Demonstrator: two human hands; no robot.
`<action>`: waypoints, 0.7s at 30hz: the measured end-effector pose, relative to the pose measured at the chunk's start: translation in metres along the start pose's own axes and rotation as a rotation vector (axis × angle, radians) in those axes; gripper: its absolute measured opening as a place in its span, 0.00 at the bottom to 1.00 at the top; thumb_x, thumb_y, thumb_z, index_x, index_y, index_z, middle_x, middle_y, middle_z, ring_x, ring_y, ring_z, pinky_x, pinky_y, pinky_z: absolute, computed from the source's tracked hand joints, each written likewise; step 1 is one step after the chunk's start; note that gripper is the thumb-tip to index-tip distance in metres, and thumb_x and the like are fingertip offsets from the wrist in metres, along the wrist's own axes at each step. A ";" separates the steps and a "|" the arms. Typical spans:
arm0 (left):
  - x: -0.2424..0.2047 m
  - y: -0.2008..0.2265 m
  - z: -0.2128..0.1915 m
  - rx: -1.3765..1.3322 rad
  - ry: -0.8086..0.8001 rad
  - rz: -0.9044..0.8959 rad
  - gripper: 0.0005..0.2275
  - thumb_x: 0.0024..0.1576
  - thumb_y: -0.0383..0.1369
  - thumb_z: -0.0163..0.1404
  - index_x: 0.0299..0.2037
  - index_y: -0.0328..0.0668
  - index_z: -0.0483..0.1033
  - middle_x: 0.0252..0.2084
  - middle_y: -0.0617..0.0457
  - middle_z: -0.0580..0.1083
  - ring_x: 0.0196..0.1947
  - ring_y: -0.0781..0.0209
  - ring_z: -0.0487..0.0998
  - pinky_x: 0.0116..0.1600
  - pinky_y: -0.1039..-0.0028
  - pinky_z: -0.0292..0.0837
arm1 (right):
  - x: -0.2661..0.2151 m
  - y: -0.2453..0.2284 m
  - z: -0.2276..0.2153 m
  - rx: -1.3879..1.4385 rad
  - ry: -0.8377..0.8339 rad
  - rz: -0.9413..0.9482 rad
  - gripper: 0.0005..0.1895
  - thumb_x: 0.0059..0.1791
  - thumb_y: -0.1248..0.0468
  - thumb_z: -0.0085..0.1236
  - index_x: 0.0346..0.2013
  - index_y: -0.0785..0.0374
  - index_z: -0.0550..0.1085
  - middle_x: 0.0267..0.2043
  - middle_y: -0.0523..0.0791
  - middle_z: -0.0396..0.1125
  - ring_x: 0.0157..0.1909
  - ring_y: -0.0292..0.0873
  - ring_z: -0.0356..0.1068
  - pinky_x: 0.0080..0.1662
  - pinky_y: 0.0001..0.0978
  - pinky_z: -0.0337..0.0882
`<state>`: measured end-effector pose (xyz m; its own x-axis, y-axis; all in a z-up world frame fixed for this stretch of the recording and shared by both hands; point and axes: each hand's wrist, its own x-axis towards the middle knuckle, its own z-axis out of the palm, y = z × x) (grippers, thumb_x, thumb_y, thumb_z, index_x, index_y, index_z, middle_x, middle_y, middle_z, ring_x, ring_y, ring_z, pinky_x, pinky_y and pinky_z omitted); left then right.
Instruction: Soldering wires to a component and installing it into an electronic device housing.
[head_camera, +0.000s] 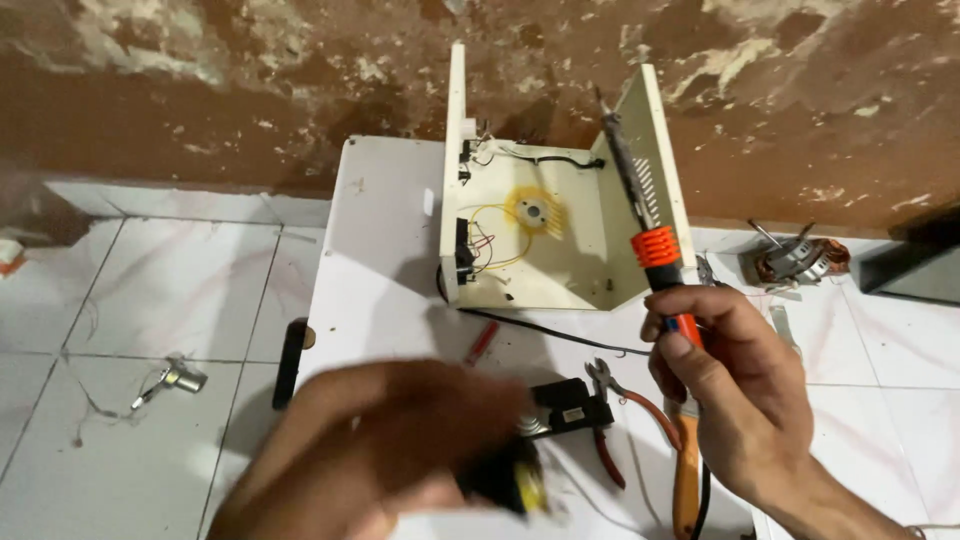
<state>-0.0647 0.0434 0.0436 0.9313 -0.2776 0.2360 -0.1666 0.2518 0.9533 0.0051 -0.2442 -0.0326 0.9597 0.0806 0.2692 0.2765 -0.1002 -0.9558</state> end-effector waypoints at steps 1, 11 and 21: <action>-0.002 0.001 0.003 0.012 -0.004 -0.002 0.17 0.65 0.37 0.47 0.63 0.44 0.71 0.62 0.36 0.74 0.59 0.42 0.81 0.63 0.53 0.87 | 0.001 -0.001 0.001 0.068 -0.074 0.020 0.15 0.53 0.71 0.43 0.52 0.73 0.70 0.40 0.52 0.67 0.26 0.41 0.60 0.28 0.27 0.63; 0.037 -0.123 -0.033 0.802 0.057 0.106 0.22 0.51 0.27 0.63 0.57 0.50 0.76 0.56 0.51 0.76 0.32 0.63 0.83 0.46 0.75 0.85 | 0.019 -0.010 -0.017 0.411 -0.349 -0.136 0.25 0.54 0.68 0.44 0.65 0.74 0.64 0.50 0.69 0.71 0.44 0.65 0.79 0.48 0.47 0.76; 0.047 -0.167 -0.046 0.998 -0.022 -0.064 0.19 0.47 0.40 0.68 0.47 0.46 0.81 0.35 0.55 0.83 0.32 0.59 0.83 0.41 0.70 0.80 | 0.020 0.013 -0.040 -0.123 0.052 -0.505 0.14 0.63 0.60 0.45 0.55 0.71 0.65 0.46 0.60 0.66 0.34 0.53 0.73 0.37 0.42 0.79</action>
<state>0.0217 0.0312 -0.1135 0.9434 -0.2831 0.1728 -0.3218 -0.6552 0.6835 0.0300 -0.2837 -0.0350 0.7053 0.1001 0.7018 0.7067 -0.1777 -0.6849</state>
